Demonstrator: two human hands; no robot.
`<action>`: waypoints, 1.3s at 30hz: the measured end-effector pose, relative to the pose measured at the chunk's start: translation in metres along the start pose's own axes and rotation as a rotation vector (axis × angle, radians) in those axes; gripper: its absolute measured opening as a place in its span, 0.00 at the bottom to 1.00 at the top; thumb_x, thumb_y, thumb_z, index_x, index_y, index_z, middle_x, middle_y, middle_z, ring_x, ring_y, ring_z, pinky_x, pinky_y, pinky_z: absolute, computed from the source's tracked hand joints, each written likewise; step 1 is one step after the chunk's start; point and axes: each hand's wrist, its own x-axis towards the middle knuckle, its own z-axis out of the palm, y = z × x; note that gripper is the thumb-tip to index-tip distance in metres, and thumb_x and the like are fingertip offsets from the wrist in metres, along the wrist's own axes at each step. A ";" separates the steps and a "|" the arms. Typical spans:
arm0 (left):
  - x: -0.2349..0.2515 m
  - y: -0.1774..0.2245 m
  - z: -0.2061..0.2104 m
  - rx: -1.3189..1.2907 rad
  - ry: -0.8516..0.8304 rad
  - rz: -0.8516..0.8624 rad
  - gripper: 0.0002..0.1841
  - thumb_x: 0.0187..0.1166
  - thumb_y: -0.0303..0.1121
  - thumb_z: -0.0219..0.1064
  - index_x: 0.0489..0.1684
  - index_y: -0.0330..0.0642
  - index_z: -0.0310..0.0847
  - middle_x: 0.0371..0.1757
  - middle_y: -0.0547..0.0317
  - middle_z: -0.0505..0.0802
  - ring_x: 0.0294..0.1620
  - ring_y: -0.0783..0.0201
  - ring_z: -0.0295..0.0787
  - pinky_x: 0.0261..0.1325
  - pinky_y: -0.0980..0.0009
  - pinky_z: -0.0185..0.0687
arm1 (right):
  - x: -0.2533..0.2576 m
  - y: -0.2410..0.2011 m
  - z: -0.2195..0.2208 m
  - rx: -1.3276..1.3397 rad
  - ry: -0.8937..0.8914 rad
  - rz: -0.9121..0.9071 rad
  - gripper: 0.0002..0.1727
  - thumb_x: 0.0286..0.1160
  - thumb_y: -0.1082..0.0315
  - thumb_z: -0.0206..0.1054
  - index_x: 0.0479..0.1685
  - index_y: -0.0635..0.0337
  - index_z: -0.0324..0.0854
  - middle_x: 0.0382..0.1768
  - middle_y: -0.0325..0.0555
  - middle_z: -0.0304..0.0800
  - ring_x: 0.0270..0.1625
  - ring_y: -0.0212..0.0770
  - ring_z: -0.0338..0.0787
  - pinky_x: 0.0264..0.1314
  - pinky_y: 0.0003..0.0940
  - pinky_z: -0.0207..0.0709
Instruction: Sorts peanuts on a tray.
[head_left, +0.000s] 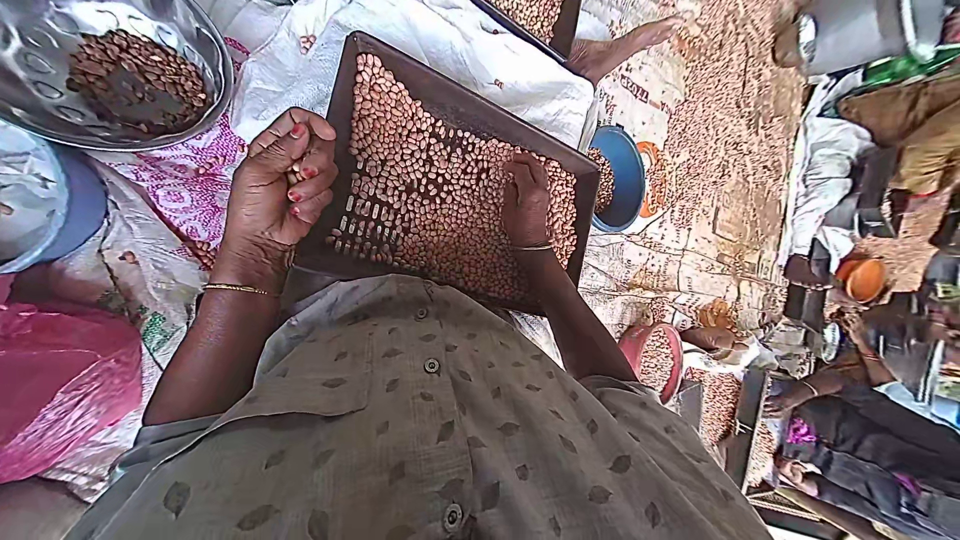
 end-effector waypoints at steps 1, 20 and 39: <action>0.000 0.000 0.000 0.002 0.003 -0.006 0.17 0.95 0.34 0.41 0.46 0.49 0.79 0.23 0.73 0.78 0.12 0.81 0.65 0.12 0.89 0.60 | 0.002 -0.001 -0.005 0.038 0.022 0.043 0.18 0.74 0.82 0.57 0.58 0.69 0.87 0.70 0.66 0.83 0.75 0.61 0.82 0.78 0.47 0.75; 0.001 0.000 -0.002 -0.144 -0.033 0.011 0.14 0.93 0.32 0.45 0.46 0.48 0.79 0.28 0.71 0.81 0.13 0.83 0.67 0.13 0.90 0.62 | 0.081 -0.086 0.072 0.251 -0.200 -0.220 0.20 0.75 0.80 0.60 0.65 0.67 0.85 0.71 0.59 0.85 0.75 0.57 0.83 0.78 0.49 0.75; -0.003 -0.003 -0.008 -0.343 -0.012 0.060 0.13 0.93 0.32 0.43 0.42 0.49 0.75 0.24 0.71 0.77 0.12 0.82 0.66 0.14 0.90 0.64 | 0.006 -0.034 0.025 -0.040 -0.031 -0.143 0.17 0.81 0.72 0.59 0.59 0.69 0.88 0.73 0.66 0.82 0.75 0.64 0.83 0.76 0.55 0.74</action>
